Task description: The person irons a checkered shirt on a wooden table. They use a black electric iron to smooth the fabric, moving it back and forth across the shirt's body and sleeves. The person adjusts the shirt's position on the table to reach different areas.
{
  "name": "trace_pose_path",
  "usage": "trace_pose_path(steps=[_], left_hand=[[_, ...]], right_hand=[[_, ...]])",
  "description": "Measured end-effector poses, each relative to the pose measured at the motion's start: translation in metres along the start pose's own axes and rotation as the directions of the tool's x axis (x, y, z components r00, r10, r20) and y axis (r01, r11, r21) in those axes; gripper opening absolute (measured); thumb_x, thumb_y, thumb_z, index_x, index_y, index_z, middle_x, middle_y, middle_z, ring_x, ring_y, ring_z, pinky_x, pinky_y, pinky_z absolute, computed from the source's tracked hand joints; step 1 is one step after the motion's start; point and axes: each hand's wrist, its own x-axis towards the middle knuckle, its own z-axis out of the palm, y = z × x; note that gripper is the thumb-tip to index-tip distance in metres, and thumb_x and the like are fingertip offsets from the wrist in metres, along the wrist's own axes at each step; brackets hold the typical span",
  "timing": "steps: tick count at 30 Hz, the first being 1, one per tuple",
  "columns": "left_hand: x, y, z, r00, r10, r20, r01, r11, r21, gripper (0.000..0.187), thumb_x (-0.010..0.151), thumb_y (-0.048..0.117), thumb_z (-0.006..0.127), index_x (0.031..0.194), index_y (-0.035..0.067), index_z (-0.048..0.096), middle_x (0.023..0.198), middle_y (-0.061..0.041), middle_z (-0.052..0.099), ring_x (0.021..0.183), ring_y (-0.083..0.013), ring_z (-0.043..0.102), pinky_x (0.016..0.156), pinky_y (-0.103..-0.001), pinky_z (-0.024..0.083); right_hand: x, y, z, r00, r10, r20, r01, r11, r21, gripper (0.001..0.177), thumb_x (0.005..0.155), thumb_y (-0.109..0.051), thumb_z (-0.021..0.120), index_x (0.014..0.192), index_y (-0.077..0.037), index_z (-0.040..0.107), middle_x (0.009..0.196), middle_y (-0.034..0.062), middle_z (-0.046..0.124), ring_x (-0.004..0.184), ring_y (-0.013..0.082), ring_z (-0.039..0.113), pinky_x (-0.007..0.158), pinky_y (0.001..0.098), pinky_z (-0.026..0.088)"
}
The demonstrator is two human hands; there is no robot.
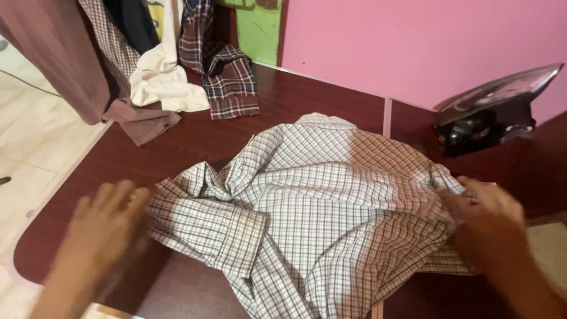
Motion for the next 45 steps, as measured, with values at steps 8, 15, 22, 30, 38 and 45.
trace_pose_path(steps=[8, 15, 22, 30, 38, 45], left_hand=[[0.012, 0.162, -0.014, 0.859, 0.512, 0.007, -0.374, 0.638, -0.673, 0.070, 0.092, 0.050, 0.068, 0.140, 0.002, 0.050, 0.136, -0.022, 0.053, 0.132, -0.0390, 0.043, 0.111, -0.063, 0.026], [0.009, 0.185, 0.020, 0.668, 0.744, 0.011, -0.518, 0.476, -0.710, 0.054, 0.096, 0.043, 0.063, 0.132, 0.003, 0.059, 0.136, -0.020, 0.059, 0.136, -0.0388, 0.048, 0.118, -0.059, 0.029], [0.005, 0.157, 0.041, 0.679, 0.663, -0.316, -0.698, 0.448, -0.559, 0.024, 0.103, 0.023, 0.062, 0.109, 0.000, 0.067, 0.117, -0.018, 0.073, 0.114, -0.0323, 0.067, 0.109, -0.051, 0.043], [0.033, 0.116, -0.017, 0.884, 0.468, -0.007, -0.361, 0.672, -0.647, 0.019, 0.100, 0.021, 0.053, 0.100, 0.006, 0.065, 0.094, -0.011, 0.069, 0.094, -0.0242, 0.066, 0.103, -0.043, 0.052], [-0.025, 0.158, -0.018, 0.751, 0.651, 0.110, -0.446, 0.623, -0.643, 0.076, 0.100, 0.061, 0.055, 0.138, -0.004, 0.053, 0.143, -0.028, 0.048, 0.139, -0.0443, 0.037, 0.112, -0.066, 0.021], [-0.032, 0.160, 0.031, 0.750, 0.654, 0.096, -0.460, 0.621, -0.635, 0.068, 0.097, 0.041, 0.062, 0.144, -0.006, 0.048, 0.138, -0.031, 0.054, 0.131, -0.0470, 0.048, 0.107, -0.058, 0.038]], right_hand=[[0.005, -0.106, -0.036, 0.943, -0.296, 0.153, 0.127, 0.742, 0.658, 0.054, 0.080, -0.022, 0.068, 0.134, -0.017, 0.064, 0.127, 0.0078, 0.065, 0.114, 0.0270, 0.062, 0.097, 0.0444, 0.053], [-0.032, -0.123, -0.052, 0.841, -0.528, -0.115, 0.408, 0.481, 0.776, 0.066, 0.086, -0.052, 0.076, 0.136, -0.011, 0.060, 0.150, 0.0251, 0.046, 0.139, 0.0403, 0.037, 0.112, 0.0586, 0.034], [-0.060, -0.124, -0.003, 0.809, -0.536, -0.241, 0.535, 0.503, 0.679, 0.020, 0.091, -0.031, 0.069, 0.098, -0.013, 0.065, 0.126, 0.0111, 0.068, 0.128, 0.0301, 0.057, 0.108, 0.0536, 0.042], [-0.053, -0.089, -0.038, 0.942, -0.248, 0.225, 0.021, 0.714, 0.700, 0.014, 0.088, -0.025, 0.071, 0.098, -0.014, 0.070, 0.106, 0.0063, 0.070, 0.102, 0.0228, 0.066, 0.093, 0.0420, 0.054], [-0.072, -0.140, -0.013, 0.789, -0.432, -0.437, 0.609, 0.643, 0.464, 0.019, 0.092, -0.031, 0.063, 0.100, -0.014, 0.063, 0.107, 0.0097, 0.064, 0.106, 0.0277, 0.059, 0.089, 0.0465, 0.048], [-0.061, -0.093, 0.015, 0.849, -0.514, -0.123, 0.473, 0.634, 0.612, 0.018, 0.085, -0.004, 0.066, 0.100, -0.013, 0.070, 0.104, 0.0058, 0.070, 0.099, 0.0209, 0.065, 0.088, 0.0426, 0.053]])
